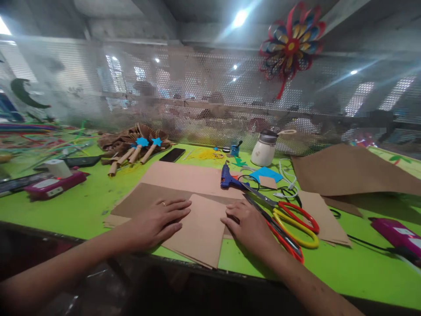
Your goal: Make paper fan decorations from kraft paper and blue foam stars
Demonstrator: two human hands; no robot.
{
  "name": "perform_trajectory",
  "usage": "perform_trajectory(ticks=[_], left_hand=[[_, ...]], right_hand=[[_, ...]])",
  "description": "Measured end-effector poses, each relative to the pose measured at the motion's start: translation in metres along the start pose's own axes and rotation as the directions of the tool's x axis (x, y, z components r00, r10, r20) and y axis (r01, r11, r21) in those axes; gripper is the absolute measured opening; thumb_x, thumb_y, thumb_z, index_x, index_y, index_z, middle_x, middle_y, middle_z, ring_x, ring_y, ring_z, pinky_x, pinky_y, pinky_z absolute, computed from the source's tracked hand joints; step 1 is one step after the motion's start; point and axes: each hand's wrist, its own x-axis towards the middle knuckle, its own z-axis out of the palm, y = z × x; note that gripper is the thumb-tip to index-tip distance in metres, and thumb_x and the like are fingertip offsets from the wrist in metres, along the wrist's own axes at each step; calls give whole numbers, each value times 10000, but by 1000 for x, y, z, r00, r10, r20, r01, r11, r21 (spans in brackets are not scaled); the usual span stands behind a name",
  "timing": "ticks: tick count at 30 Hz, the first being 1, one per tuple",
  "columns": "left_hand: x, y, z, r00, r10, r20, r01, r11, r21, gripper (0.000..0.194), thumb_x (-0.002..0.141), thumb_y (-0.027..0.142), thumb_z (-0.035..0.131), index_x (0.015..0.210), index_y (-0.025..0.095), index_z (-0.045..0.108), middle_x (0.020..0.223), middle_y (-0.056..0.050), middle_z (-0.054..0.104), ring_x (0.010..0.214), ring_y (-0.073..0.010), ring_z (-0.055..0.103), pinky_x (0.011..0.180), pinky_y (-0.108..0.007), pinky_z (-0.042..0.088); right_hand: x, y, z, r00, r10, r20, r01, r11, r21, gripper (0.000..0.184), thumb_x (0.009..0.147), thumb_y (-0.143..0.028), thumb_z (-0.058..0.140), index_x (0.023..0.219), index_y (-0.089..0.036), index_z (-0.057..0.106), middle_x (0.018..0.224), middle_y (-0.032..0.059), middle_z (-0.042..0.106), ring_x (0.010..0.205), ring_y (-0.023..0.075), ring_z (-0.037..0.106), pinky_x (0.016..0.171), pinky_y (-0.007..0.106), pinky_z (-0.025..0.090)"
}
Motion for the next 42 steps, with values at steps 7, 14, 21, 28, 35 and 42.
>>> perform_trajectory(ticks=[7, 14, 21, 28, 35, 42], left_hand=[[-1, -2, 1, 999, 15, -31, -15, 1000, 17, 448, 933, 407, 248, 1303, 252, 445, 1402, -44, 398, 1287, -210, 345, 1034, -392, 260], [2, 2, -5, 996, 75, -41, -71, 993, 90, 406, 904, 365, 322, 1229, 217, 515, 1357, -67, 456, 1265, -232, 370, 1035, -389, 268], [15, 2, -10, 998, 62, 11, -63, 992, 111, 444, 861, 448, 367, 1124, 146, 557, 1334, -139, 459, 1217, -287, 415, 989, -391, 317], [14, 4, -7, 1000, 28, -4, -27, 989, 146, 560, 889, 510, 274, 1305, 163, 415, 1372, -118, 426, 1263, -267, 357, 1028, -400, 231], [10, -1, 3, 1000, 2, 9, -3, 991, 134, 623, 900, 542, 185, 1358, 154, 353, 1423, -116, 348, 1303, -258, 299, 1045, -397, 201], [12, 0, 4, 1000, 2, 10, -3, 991, 133, 641, 898, 544, 187, 1347, 124, 369, 1421, -135, 346, 1302, -264, 296, 1047, -396, 198]], right_hand=[[8, 5, 7, 995, 81, -66, -77, 995, 71, 76, 736, -260, 657, 724, -189, 683, 859, 46, 700, 837, 196, 597, 870, 393, 408], [1, -2, -1, 994, -87, -65, 87, 996, 3, 146, 814, -160, 528, 841, -177, 670, 928, 74, 680, 902, 194, 569, 847, 348, 429], [-6, -18, -14, 957, -206, 202, 258, 925, -278, 267, 816, -62, 456, 1004, -149, 625, 1010, 96, 638, 1039, 208, 503, 926, 372, 342], [-2, -26, -17, 952, -125, 280, 229, 897, -377, 232, 794, -73, 471, 962, -128, 622, 998, 119, 627, 1008, 237, 503, 877, 378, 350], [-19, -26, -21, 952, -136, 273, 212, 939, -271, 455, 767, -24, 437, 1174, -186, 562, 1218, 77, 578, 1148, 207, 467, 954, 373, 338], [-36, -40, -12, 968, -108, 227, 172, 943, -285, 493, 733, 0, 445, 1190, -146, 559, 1238, 113, 569, 1142, 224, 482, 952, 399, 364]])
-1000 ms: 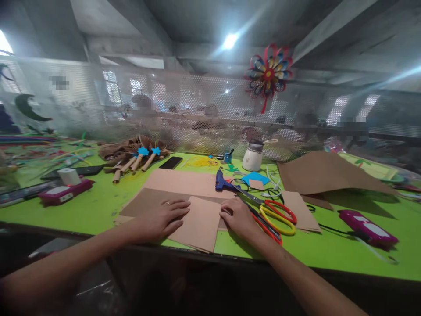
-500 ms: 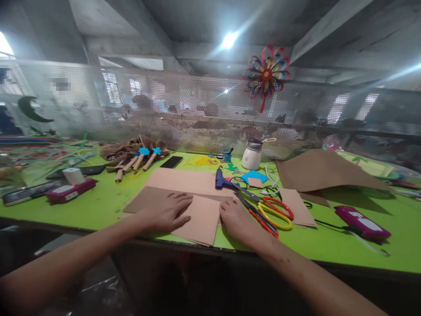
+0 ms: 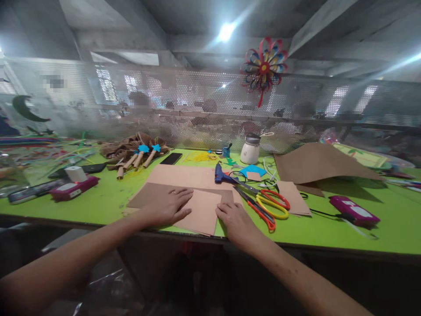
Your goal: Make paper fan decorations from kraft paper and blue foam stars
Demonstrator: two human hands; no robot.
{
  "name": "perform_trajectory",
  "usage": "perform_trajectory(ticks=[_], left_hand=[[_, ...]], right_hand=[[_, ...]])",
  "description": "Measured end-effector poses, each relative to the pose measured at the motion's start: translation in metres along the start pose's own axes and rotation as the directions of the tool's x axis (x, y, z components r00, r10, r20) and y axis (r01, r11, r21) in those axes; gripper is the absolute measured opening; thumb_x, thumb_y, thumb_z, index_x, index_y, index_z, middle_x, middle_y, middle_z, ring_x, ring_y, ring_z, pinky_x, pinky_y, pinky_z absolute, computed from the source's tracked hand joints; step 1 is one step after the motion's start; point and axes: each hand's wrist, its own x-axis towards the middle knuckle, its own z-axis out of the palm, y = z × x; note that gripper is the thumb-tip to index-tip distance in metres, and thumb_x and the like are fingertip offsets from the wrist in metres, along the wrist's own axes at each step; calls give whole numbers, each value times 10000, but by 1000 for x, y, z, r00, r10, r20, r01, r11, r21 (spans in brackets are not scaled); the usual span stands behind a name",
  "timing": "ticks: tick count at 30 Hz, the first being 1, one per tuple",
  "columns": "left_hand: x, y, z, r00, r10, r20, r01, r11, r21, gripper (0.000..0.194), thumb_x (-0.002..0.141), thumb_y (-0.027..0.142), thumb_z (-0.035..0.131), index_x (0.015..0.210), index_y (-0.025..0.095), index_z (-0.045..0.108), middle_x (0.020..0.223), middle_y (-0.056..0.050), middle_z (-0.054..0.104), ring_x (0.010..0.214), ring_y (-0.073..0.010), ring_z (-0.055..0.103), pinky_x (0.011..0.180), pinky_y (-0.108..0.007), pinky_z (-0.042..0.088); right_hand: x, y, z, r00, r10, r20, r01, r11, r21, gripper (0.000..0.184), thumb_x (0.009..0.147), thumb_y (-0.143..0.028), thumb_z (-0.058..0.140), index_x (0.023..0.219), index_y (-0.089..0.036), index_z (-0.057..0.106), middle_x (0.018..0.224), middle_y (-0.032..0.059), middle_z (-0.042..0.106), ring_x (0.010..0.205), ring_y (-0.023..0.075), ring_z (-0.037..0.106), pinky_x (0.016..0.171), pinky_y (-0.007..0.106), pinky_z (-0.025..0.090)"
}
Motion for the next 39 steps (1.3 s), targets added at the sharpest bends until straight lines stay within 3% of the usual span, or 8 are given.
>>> perform_trajectory(ticks=[9, 13, 19, 27, 31, 35, 39], left_hand=[[1, -1, 1, 1000, -11, -13, 10, 1000, -17, 623, 895, 543, 208, 1350, 149, 371, 1424, -113, 347, 1304, -252, 292, 1042, -394, 197], [2, -1, -1, 1000, -9, 7, 9, 1000, -11, 626, 898, 536, 203, 1352, 138, 367, 1429, -120, 336, 1308, -245, 286, 1047, -379, 189], [2, 0, 1, 1000, -3, -8, 3, 1000, -8, 629, 895, 537, 215, 1346, 128, 376, 1423, -127, 345, 1303, -246, 295, 1046, -374, 191], [2, -1, 4, 1000, -11, -17, 11, 1000, -13, 632, 893, 545, 205, 1343, 137, 378, 1425, -120, 344, 1306, -242, 291, 1045, -369, 196], [2, 1, 3, 1000, -11, -16, 11, 1000, -16, 626, 894, 540, 203, 1332, 134, 391, 1419, -121, 355, 1305, -238, 292, 1050, -371, 190], [2, 2, 2, 1000, -14, -11, 13, 999, -38, 638, 888, 542, 226, 1329, 113, 393, 1413, -137, 360, 1309, -245, 283, 1060, -375, 188], [5, -2, -5, 999, -35, 8, 36, 981, -190, 617, 850, 544, 337, 1292, 128, 449, 1395, -123, 394, 1271, -251, 349, 1034, -361, 255]], right_hand=[[-3, 9, 14, 993, 64, -102, -55, 994, 91, 435, 813, -47, 387, 1202, -153, 552, 1246, 106, 564, 1170, 208, 452, 961, 408, 377], [-1, 9, 11, 995, 78, -65, -71, 993, 97, 391, 850, -73, 381, 1179, -162, 572, 1244, 89, 569, 1138, 205, 461, 947, 394, 382], [3, 1, -4, 999, 52, -2, -52, 998, -32, 459, 757, -2, 448, 1172, -159, 568, 1231, 90, 572, 1116, 225, 459, 946, 395, 360], [-16, -17, -5, 998, 34, -53, -32, 999, 32, 479, 749, 18, 408, 1150, -179, 580, 1230, 86, 562, 1140, 227, 421, 926, 391, 359], [-18, -26, -5, 1000, 7, -17, -8, 998, -55, 475, 727, 16, 431, 1160, -122, 568, 1211, 117, 568, 1099, 261, 445, 905, 402, 361], [-11, -38, -7, 998, -37, 41, 44, 983, -180, 340, 763, -40, 454, 1057, -67, 622, 1110, 203, 592, 1036, 315, 483, 852, 444, 370], [-11, -43, -9, 999, -20, 42, 29, 974, -227, 324, 771, -42, 438, 1033, -43, 630, 1105, 231, 582, 1022, 336, 485, 830, 462, 375]])
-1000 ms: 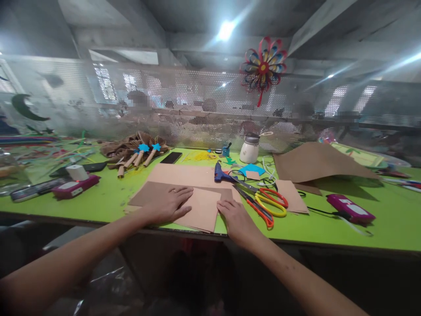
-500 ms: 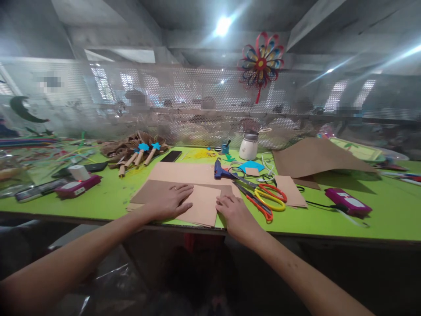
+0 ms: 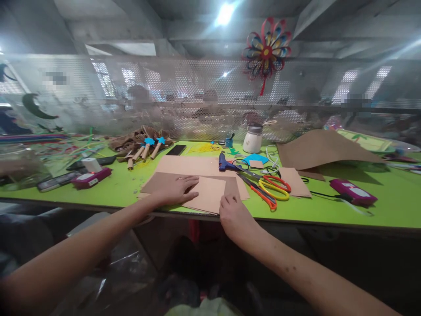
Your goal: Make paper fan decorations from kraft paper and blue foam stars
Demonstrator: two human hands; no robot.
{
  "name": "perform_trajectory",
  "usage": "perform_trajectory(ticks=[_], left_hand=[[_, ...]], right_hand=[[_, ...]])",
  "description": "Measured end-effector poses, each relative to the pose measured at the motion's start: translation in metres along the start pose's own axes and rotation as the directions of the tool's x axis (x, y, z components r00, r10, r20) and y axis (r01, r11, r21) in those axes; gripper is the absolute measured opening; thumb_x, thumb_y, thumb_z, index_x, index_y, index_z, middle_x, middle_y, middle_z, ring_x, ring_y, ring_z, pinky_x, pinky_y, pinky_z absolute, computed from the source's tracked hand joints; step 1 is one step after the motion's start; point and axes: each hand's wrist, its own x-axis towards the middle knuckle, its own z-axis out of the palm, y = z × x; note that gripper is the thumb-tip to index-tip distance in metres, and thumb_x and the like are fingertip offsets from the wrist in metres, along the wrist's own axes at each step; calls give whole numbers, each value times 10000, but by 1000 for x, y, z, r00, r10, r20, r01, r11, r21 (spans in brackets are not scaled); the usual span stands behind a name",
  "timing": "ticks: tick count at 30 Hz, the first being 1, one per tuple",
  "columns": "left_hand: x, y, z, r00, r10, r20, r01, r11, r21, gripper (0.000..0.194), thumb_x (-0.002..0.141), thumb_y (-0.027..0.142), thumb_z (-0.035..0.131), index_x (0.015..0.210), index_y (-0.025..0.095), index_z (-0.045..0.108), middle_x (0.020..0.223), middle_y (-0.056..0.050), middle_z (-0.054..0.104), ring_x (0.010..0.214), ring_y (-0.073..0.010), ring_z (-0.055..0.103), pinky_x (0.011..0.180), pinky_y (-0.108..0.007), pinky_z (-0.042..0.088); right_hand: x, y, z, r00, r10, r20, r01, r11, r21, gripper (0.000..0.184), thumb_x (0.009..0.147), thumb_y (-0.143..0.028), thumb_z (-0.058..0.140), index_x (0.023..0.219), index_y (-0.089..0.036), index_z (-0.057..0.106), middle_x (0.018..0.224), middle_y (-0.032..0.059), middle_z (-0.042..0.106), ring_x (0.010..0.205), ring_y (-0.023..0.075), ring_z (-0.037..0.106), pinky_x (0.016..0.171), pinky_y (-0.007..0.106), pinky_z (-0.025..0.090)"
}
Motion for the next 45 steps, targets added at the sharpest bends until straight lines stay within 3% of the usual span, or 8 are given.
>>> perform_trajectory(ticks=[5, 10, 15, 23, 29, 34, 39, 45], left_hand=[[0, -5, -20, 933, -338, -120, 296, 914, -276, 451, 824, 440, 390, 1039, 124, 629, 1120, -115, 631, 970, -229, 581, 800, -292, 425], [-2, 6, -24, 842, -539, 11, 512, 794, -327, 336, 748, 360, 463, 676, 106, 672, 577, -65, 644, 543, -169, 560, 532, -253, 361], [10, 31, -15, 805, -593, 3, 555, 752, -357, 229, 635, 322, 613, 658, 106, 686, 536, -44, 601, 562, -170, 534, 519, -244, 322], [16, 39, -9, 750, -659, -59, 504, 627, -594, 457, 688, 223, 632, 1129, 120, 575, 697, 1, 566, 584, -100, 513, 510, -185, 372], [4, 36, -19, 769, -638, 40, 360, 380, -852, 479, 680, 280, 645, 1132, 144, 561, 695, 8, 554, 541, -91, 489, 476, -198, 374], [-10, 43, -34, 870, -477, -124, 169, 525, -834, 426, 648, 268, 665, 1038, 108, 610, 733, -19, 609, 634, -113, 533, 580, -220, 415], [-25, 59, -46, 938, -260, -229, 28, 714, -699, 278, 738, 280, 582, 972, 154, 663, 883, -60, 660, 777, -157, 575, 670, -254, 439], [-39, 81, -49, 935, -203, -290, -13, 799, -601, 261, 764, 263, 574, 1001, 193, 659, 752, -21, 632, 708, -133, 566, 639, -232, 448]], right_hand=[[-9, 9, 8, 997, 53, -56, -45, 990, 136, 497, 718, 22, 407, 1177, -105, 548, 1200, 146, 559, 1054, 272, 460, 836, 413, 400], [-12, 6, 25, 971, 157, -177, -116, 967, 226, 485, 716, 37, 398, 1147, -99, 573, 1176, 136, 579, 1048, 259, 456, 873, 406, 397], [-15, 3, 33, 942, 228, -247, -146, 939, 312, 465, 740, 19, 386, 1138, -117, 584, 1172, 117, 585, 1049, 258, 459, 894, 419, 400], [-12, 0, 36, 874, 333, -355, -140, 870, 473, 372, 788, -33, 395, 1074, -151, 602, 1125, 106, 595, 1051, 246, 490, 915, 428, 414], [-10, 8, 30, 701, 662, -267, -132, 488, 863, 268, 848, -305, 482, 1036, -149, 593, 1084, 129, 607, 1006, 242, 562, 885, 433, 460], [-10, 20, 11, 718, 682, 141, -100, -100, 990, 486, 778, -492, 564, 1098, -127, 551, 999, 135, 652, 885, 253, 634, 722, 387, 541], [-14, 34, -3, 692, 722, 18, -48, 21, 999, 599, 737, -462, 637, 1241, -193, 458, 1126, 115, 602, 994, 232, 587, 802, 353, 509], [-20, 26, -20, 874, 483, 56, -100, 67, 993, 367, 731, -379, 666, 1042, -187, 630, 915, 58, 672, 871, 200, 614, 796, 322, 488]])
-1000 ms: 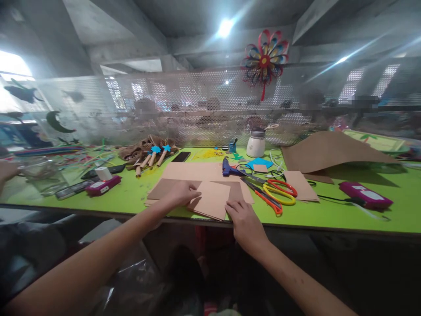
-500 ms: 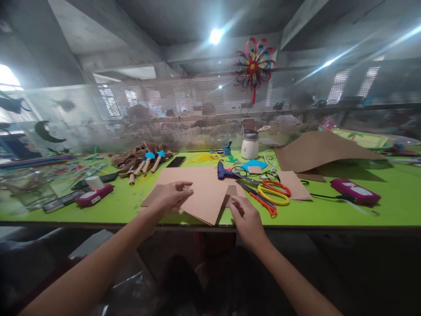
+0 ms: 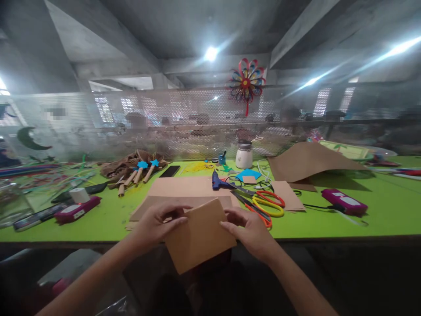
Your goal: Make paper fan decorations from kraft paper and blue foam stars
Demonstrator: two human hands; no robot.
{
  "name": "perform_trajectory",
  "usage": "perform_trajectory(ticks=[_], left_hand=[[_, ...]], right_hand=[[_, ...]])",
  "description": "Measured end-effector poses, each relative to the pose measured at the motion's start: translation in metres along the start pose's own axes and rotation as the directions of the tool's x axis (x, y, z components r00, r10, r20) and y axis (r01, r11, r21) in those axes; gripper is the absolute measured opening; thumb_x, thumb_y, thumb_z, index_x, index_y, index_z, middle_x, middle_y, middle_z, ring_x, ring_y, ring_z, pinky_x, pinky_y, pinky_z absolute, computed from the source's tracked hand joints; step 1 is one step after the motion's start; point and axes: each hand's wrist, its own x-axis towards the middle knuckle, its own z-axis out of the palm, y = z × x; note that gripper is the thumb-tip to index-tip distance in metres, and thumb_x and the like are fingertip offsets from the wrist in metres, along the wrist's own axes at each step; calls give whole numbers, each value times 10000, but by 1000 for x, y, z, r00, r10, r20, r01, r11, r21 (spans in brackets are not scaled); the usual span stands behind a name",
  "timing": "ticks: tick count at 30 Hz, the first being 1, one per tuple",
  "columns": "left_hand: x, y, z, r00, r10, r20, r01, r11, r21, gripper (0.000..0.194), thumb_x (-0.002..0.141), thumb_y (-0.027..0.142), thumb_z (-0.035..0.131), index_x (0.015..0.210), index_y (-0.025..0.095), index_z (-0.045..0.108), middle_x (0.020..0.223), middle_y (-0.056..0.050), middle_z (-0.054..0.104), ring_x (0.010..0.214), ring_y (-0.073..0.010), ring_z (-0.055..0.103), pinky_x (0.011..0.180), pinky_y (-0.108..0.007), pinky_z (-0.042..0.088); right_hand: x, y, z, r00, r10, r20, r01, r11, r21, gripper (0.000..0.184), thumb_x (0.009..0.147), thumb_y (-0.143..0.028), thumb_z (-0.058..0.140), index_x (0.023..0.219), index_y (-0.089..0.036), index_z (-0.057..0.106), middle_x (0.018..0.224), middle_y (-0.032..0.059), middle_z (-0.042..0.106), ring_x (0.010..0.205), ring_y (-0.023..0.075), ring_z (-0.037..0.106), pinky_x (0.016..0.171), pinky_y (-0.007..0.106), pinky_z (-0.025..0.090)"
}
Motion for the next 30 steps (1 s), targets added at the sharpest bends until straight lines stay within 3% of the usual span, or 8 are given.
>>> perform_trajectory(ticks=[4, 7, 12, 17, 20, 23, 27, 30], left_hand=[[-9, 5, 1, 999, 12, -34, -14, 998, -59, 291, 777, 297, 579, 1051, 215, 633, 808, -23, 620, 764, -139, 578, 677, -231, 467], [-17, 4, 2, 990, -89, -109, 74, 988, -136, 402, 772, 334, 596, 1154, 213, 561, 896, -38, 619, 822, -158, 589, 720, -251, 475], [-35, 6, 22, 925, -341, -165, 243, 868, -432, 613, 752, 402, 607, 1290, 197, 397, 1032, -72, 607, 888, -202, 594, 741, -288, 496], [-40, 13, 43, 867, -447, -223, 266, 791, -551, 596, 728, 464, 604, 1228, 185, 437, 983, -60, 621, 834, -206, 598, 691, -280, 502], [-38, 9, 48, 881, -417, -224, 252, 814, -524, 509, 749, 461, 584, 1162, 183, 477, 956, -54, 625, 831, -200, 593, 689, -266, 491], [-38, 3, 50, 909, -361, -208, 224, 845, -486, 420, 775, 430, 568, 1104, 179, 497, 940, -54, 621, 819, -191, 585, 682, -255, 482], [-42, 1, 51, 933, -311, -179, 206, 873, -442, 344, 776, 406, 578, 1018, 174, 504, 864, -37, 605, 758, -171, 574, 680, -255, 475], [-44, 4, 49, 949, -289, -124, 203, 864, -461, 331, 759, 396, 598, 981, 174, 495, 805, -21, 589, 708, -157, 565, 665, -256, 475]], right_hand=[[-7, -8, 6, 1000, -6, 21, 5, 998, 69, 207, 745, -356, 654, 841, -174, 682, 848, 43, 685, 801, 178, 608, 721, 276, 481], [-11, -9, 8, 999, -8, -40, 12, 996, 86, 196, 739, -358, 660, 764, -164, 670, 761, 31, 670, 717, 156, 589, 649, 247, 465], [-19, -3, 15, 997, 8, -80, 2, 993, 122, 208, 750, -369, 649, 769, -162, 661, 784, 42, 674, 740, 172, 594, 671, 259, 473], [-27, 5, 28, 991, 44, -123, -20, 981, 193, 213, 760, -375, 640, 795, -165, 645, 830, 54, 670, 798, 201, 600, 705, 287, 488], [-29, 5, 33, 989, 109, -99, -73, 947, 314, 262, 775, -389, 621, 934, -180, 615, 940, 74, 668, 835, 218, 611, 737, 325, 500], [-26, 0, 33, 980, 182, -81, -143, 925, 353, 433, 764, -414, 627, 1128, -201, 526, 968, 84, 660, 800, 220, 626, 707, 340, 515], [-18, -6, 24, 983, 124, -134, -88, 964, 250, 557, 730, -407, 664, 1208, -207, 458, 855, 47, 650, 773, 191, 609, 679, 287, 500], [-14, -11, 17, 993, 48, -110, -39, 996, 86, 430, 714, -388, 679, 1080, -188, 573, 808, 28, 625, 736, 158, 583, 637, 231, 472]])
